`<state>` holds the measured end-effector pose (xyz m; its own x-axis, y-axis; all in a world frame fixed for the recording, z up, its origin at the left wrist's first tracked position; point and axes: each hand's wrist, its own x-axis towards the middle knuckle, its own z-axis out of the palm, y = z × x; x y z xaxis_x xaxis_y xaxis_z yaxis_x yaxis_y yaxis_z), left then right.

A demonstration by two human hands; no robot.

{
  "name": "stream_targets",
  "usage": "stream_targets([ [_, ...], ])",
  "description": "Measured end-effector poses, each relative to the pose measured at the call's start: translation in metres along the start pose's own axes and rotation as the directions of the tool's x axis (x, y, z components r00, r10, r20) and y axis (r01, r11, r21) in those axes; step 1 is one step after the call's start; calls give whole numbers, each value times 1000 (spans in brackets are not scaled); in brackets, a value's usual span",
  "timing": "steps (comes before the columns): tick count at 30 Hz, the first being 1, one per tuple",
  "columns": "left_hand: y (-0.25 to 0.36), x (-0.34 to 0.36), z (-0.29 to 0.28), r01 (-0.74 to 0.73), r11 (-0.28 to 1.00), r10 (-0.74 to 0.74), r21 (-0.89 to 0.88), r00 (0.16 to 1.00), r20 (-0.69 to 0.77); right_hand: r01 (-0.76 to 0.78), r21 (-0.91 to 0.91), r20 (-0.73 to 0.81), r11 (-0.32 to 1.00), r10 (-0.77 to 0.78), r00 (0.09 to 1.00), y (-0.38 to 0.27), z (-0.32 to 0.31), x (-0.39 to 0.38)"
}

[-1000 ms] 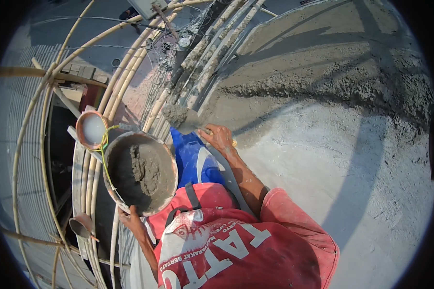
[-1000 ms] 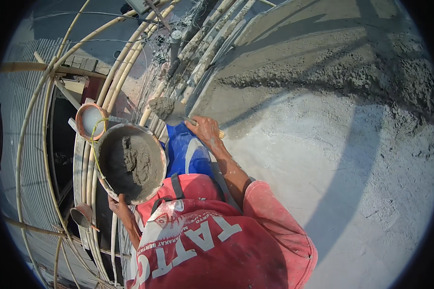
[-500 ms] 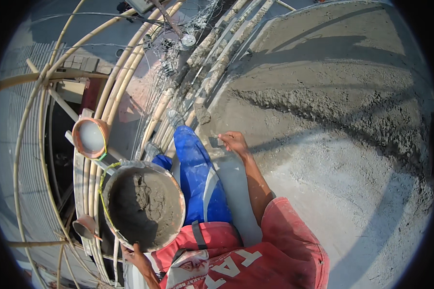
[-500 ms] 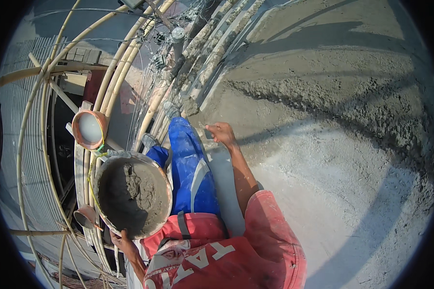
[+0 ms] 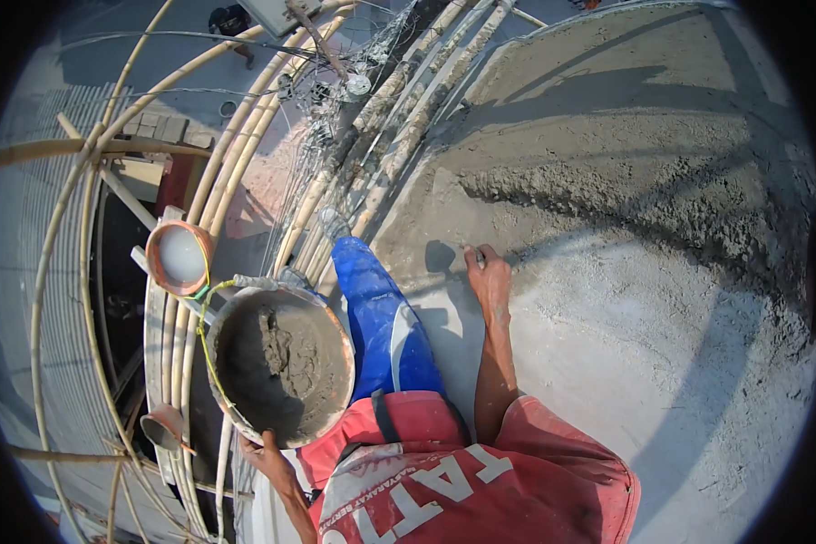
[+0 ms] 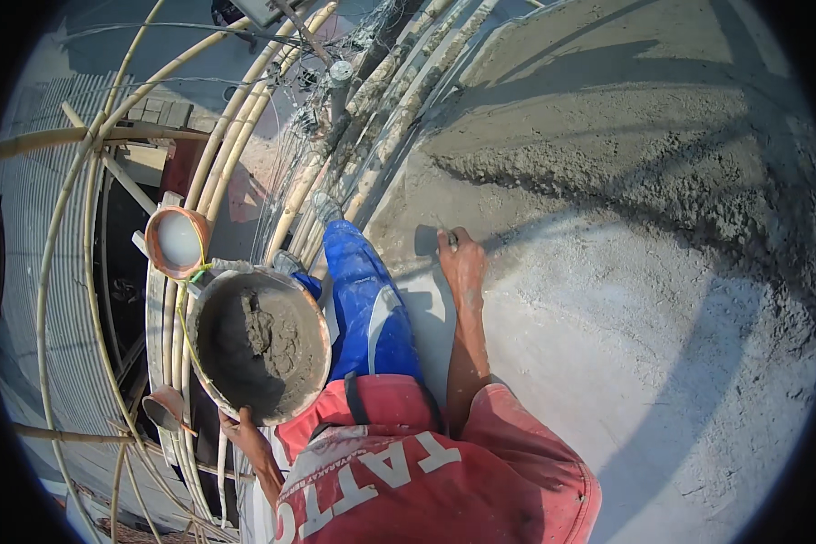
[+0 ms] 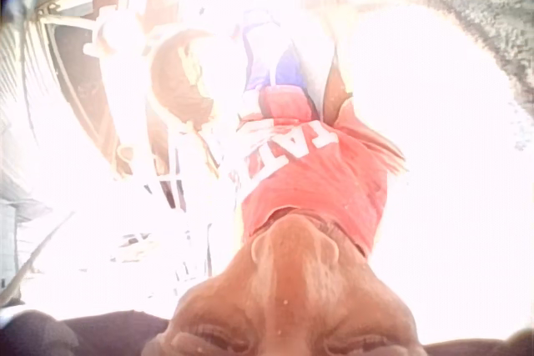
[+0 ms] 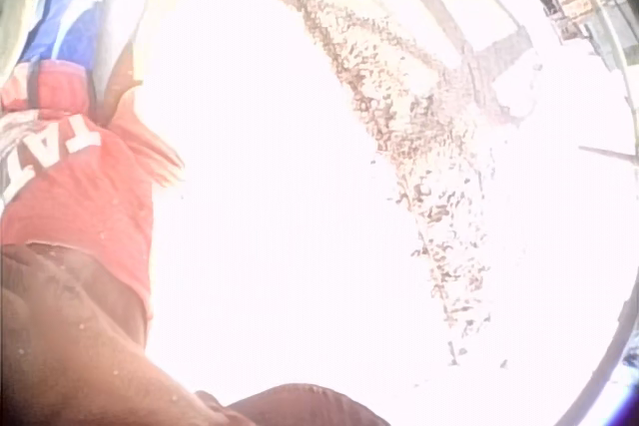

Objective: The person scoops wet cement from a bucket with a trowel and applies it to a vertical wall surface. The person repeatedly smooths the applied cement on the wall using the trowel. The person continues this process throughout the clip.

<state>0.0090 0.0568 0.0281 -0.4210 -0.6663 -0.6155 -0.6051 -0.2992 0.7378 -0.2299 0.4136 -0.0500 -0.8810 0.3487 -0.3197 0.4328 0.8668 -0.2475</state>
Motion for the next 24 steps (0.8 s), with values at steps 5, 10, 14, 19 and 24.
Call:
stream_targets([
  [5, 0, -5, -5, -22, 1000, 22, -2, 1000, 16, 372, 204, 452, 905, -425, 785, -102, -36, -53],
  [10, -10, 4, 6, -36, 999, 36, -7, 999, 33, 862, 45, 534, 505, -741, 406, -152, -17, -109],
  [14, -16, -5, 1, -84, 996, 84, -8, 996, 29, 948, -256, 552, 190, -776, 304, -160, 40, -141],
  [19, -19, -15, -4, -81, 995, 83, -61, 996, 41, 972, 125, 448, 198, -886, 123, -132, 92, -153],
  [24, -13, -19, -10, -62, 998, 62, -12, 998, -5, 912, 127, 694, 390, -692, 199, -136, 83, -135],
])
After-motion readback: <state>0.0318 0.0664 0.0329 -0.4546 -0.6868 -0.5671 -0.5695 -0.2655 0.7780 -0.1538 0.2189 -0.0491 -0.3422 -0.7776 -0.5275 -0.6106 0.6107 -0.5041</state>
